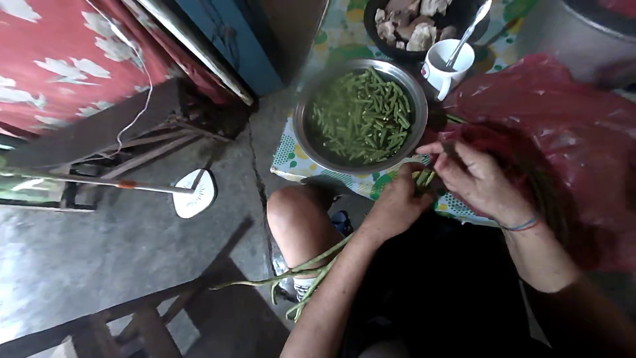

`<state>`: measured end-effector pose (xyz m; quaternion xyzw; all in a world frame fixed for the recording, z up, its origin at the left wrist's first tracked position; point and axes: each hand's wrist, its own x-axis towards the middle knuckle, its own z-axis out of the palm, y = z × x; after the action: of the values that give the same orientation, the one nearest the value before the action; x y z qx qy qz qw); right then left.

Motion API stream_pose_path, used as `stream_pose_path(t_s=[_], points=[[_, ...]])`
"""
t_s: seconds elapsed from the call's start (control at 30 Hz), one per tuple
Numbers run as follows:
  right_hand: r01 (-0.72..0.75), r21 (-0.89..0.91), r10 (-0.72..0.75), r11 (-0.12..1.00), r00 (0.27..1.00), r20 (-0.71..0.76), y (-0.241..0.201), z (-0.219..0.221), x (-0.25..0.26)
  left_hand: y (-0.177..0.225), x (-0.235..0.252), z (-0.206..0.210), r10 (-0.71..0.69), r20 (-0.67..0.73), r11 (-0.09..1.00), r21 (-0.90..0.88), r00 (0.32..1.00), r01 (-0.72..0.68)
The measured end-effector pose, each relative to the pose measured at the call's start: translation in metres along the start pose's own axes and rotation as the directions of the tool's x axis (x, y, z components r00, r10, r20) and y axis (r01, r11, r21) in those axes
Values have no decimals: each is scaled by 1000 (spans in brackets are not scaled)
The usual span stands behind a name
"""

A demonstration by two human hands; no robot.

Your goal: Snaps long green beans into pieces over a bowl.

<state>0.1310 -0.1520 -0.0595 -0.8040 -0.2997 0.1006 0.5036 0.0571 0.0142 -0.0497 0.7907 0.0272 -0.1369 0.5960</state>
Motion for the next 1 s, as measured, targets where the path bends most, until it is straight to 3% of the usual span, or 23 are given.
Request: stream_pose_path(t_s=[0.07, 0.17, 0.37, 0.47, 0.6, 0.73, 0.87, 1.0], points=[[77, -28, -76, 997, 996, 49, -7, 9, 1, 2, -4, -1, 17, -9, 1000, -22, 1000, -17], [71, -4, -71, 997, 997, 11, -14, 18, 7, 2, -13, -10, 37, -17, 997, -61, 999, -38], [-27, 196, 32, 980, 999, -22, -29, 20, 29, 2, -40, -38, 106, -75, 979, 181, 992, -91], [42, 144, -38, 989, 999, -31, -32, 22, 38, -3, -38, -53, 167, -36, 984, 73, 985, -164], [213, 110, -222, 971, 973, 71, -42, 18, 41, -7, -28, -87, 124, 112, 958, -273, 986, -89], [331, -116, -317, 936, 940, 125, -40, 31, 48, -3, -19, -108, 202, 228, 890, -449, 953, -81], [382, -123, -373, 916, 923, 95, -40, 38, 65, -3, -12, -119, 293, 229, 847, -512, 929, -141], [330, -57, -325, 942, 942, 78, -37, 47, 79, -6, 0, -132, 330, 204, 907, -339, 922, -250]])
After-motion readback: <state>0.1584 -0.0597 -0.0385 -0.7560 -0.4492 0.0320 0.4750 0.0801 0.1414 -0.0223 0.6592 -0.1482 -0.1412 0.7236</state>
